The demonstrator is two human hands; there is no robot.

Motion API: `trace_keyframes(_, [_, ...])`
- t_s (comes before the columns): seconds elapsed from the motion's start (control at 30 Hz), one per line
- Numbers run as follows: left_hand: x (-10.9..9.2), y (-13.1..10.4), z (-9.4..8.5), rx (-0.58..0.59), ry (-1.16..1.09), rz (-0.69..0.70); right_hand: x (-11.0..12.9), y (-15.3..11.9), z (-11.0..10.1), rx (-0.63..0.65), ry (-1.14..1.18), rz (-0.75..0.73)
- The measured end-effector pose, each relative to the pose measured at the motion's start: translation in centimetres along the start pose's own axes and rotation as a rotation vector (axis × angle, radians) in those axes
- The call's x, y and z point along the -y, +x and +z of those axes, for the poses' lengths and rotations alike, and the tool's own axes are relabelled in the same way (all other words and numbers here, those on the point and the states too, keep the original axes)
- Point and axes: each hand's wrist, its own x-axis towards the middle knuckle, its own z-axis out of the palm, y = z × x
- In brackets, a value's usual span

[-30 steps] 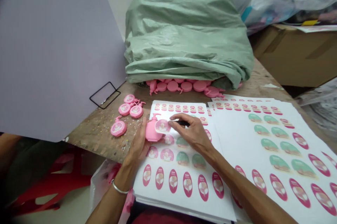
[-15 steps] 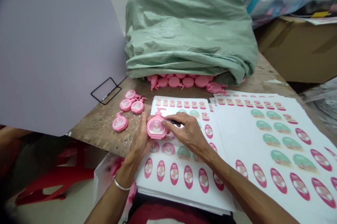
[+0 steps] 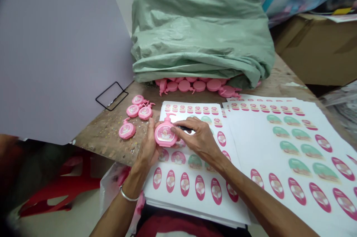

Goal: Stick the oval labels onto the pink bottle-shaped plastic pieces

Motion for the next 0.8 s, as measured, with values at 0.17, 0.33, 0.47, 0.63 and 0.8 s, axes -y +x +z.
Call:
trace_keyframes(0.17, [-0.2, -0.1, 0.0, 0.085, -0.065, -0.030, -0.1, 0.0, 0.0, -0.003, -0.010, -0.020])
trace_keyframes(0.33, [-0.4, -0.5, -0.8, 0.173, 0.060, 0.050, -0.2, 0.4, -0.4, -0.032, -0.222, -0.076])
trace_keyframes(0.47, [-0.6, -1.1, -0.9, 0.233, 0.137, 0.023, -0.1, 0.5, 0.1, -0.168, -0.435, -0.054])
trace_keyframes(0.63, [-0.8, -1.4, -1.5, 0.213, 0.247, 0.026, -2.0, 2.1, 1.2, -0.107, -0.270, -0.004])
trace_keyframes(0.8, [-1.1, 1.4, -7.4, -0.236, 0.706, 0.252, -7.0, 8.8, -1.8, -0.070, -0.623, 0.218])
